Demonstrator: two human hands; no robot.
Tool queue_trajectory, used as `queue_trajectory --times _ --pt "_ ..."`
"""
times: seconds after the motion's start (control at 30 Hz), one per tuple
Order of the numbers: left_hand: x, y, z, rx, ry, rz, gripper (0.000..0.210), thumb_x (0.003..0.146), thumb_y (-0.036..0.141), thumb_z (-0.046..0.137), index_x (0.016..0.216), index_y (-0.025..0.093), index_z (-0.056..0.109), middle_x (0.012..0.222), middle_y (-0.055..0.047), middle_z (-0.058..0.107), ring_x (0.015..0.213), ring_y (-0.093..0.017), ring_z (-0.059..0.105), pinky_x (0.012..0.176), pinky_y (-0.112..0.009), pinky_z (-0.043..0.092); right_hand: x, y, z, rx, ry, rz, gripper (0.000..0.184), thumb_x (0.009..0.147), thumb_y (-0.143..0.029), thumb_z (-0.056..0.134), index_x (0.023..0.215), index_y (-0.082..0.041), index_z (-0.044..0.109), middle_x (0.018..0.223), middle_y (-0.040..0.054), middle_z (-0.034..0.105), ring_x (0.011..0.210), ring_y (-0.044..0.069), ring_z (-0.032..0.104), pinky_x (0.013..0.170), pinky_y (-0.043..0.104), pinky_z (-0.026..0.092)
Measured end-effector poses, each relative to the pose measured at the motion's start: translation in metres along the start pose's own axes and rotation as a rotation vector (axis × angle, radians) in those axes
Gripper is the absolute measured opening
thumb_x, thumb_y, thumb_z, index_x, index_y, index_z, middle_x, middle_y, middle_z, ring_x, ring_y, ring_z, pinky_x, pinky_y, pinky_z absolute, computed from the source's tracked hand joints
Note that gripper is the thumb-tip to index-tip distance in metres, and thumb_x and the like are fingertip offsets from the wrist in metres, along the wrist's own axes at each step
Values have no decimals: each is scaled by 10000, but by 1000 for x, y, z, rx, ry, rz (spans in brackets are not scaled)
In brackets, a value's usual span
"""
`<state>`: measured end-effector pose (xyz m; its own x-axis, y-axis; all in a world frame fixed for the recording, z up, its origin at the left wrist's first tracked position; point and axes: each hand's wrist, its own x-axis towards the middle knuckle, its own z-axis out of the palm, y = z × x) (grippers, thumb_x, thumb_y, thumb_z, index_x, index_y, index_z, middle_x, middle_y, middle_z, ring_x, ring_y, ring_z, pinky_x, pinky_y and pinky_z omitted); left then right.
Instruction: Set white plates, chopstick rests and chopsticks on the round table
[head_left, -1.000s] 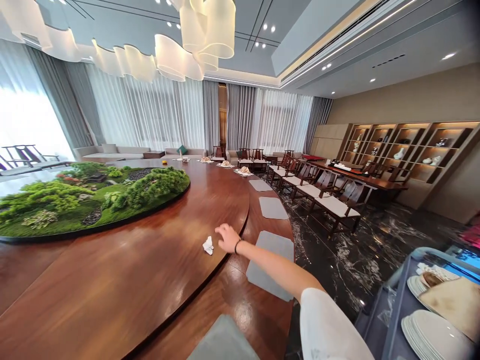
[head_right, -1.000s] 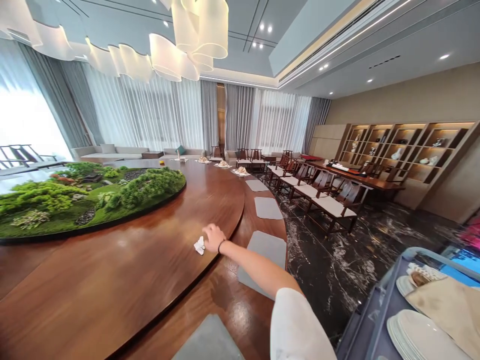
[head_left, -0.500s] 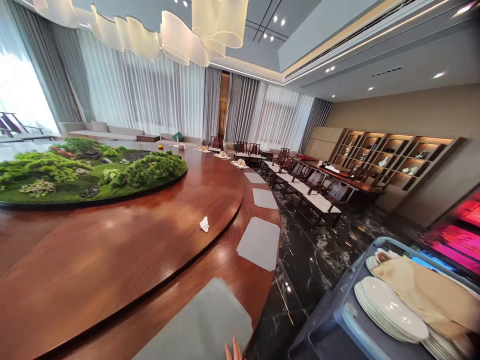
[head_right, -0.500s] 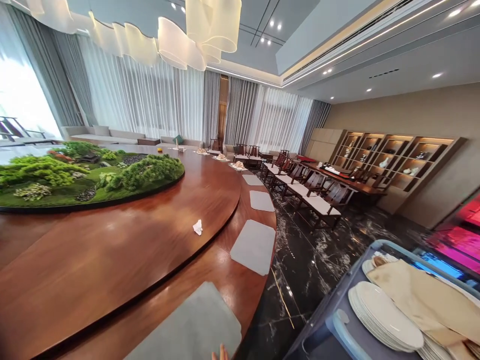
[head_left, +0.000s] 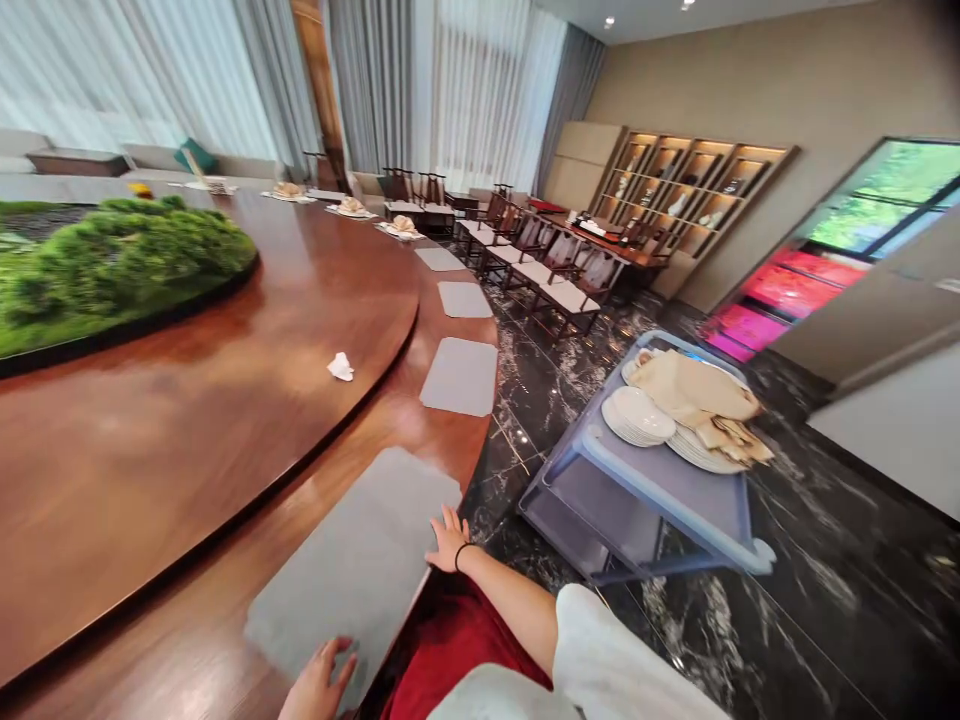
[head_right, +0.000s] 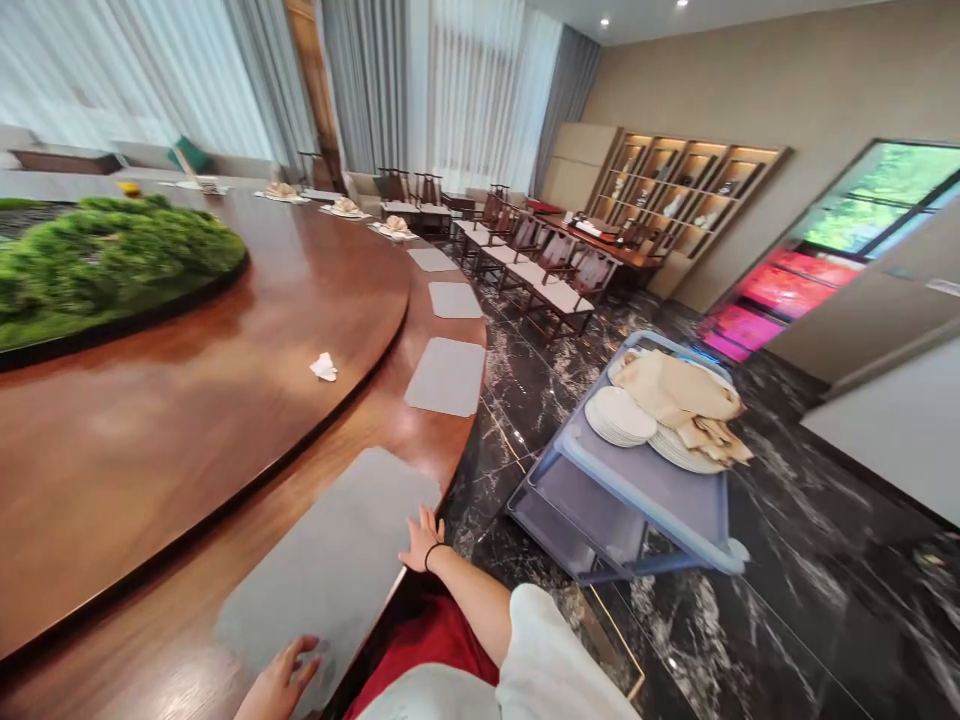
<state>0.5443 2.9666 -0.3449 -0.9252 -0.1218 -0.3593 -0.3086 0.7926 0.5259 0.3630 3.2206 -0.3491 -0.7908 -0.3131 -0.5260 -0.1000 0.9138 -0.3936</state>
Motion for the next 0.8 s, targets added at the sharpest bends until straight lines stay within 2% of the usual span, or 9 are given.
queue_trajectory --times 0.07,0.17,0.27,0.37,0.47,0.57,0.67,0.73,0.8 --pt "32 25 11 -79 -105 149 316 825 372 402 976 242 648 1078 -30 714 1041 -220 656 938 -310 480 -19 29 -33 -12 238 29 793 734 -368 652 1444 -273 312 1606 87 -3 1463 313 -21 1134 556 76" --pt "74 88 28 -154 -184 264 350 843 426 397 1045 251 624 1134 -42 690 1032 -224 655 937 -329 485 -63 95 -98 -113 595 184 797 719 -268 646 1441 -251 308 1586 110 98 1438 344 57 1118 550 111" --pt "109 182 48 -204 -228 407 344 879 431 389 1071 261 619 1135 -33 681 1068 -212 635 965 -327 479 -115 170 -156 -172 792 413 639 770 -246 585 1378 -202 392 1439 161 363 1305 345 318 1047 504 260" --pt "142 297 74 -226 -173 605 380 907 442 397 1160 236 592 1224 -57 626 1202 -215 548 1069 -358 408 -160 244 -183 -194 871 554 415 872 -359 481 1256 -202 501 1266 157 506 1145 321 461 957 471 355" --pt "173 409 109 -246 -66 767 465 937 404 368 1332 179 468 1403 -111 473 1353 -224 386 1145 -403 309 -188 313 -181 -210 934 685 431 926 -458 369 1218 -196 548 1262 163 536 1158 321 486 961 485 369" --pt "207 490 150 -167 -62 937 490 962 358 314 1408 169 387 1513 -111 331 1455 -242 150 1180 -453 211 -197 371 -162 -219 951 661 462 937 -446 334 1245 -197 573 1312 136 560 1220 287 499 997 445 386" --pt "243 526 189 -54 -148 1124 588 963 382 277 1506 167 204 1563 -116 243 1464 -282 -4 1178 -543 123 -192 410 -140 -228 1002 574 466 926 -431 361 1314 -260 552 1343 64 571 1248 255 512 1025 411 398" --pt "264 531 212 -36 -215 1200 693 952 457 253 1530 161 9 1589 -133 150 1455 -300 -48 1167 -587 80 -188 428 -130 -224 1095 552 496 901 -440 390 1382 -357 475 1311 8 599 1213 255 550 1006 420 432" --pt "279 530 237 -43 -278 1207 790 920 558 254 1516 174 -94 1598 -135 62 1446 -316 -67 1161 -612 57 -188 444 -125 -201 1201 515 573 855 -456 422 1424 -460 352 1212 -17 656 1115 274 615 908 452 503"
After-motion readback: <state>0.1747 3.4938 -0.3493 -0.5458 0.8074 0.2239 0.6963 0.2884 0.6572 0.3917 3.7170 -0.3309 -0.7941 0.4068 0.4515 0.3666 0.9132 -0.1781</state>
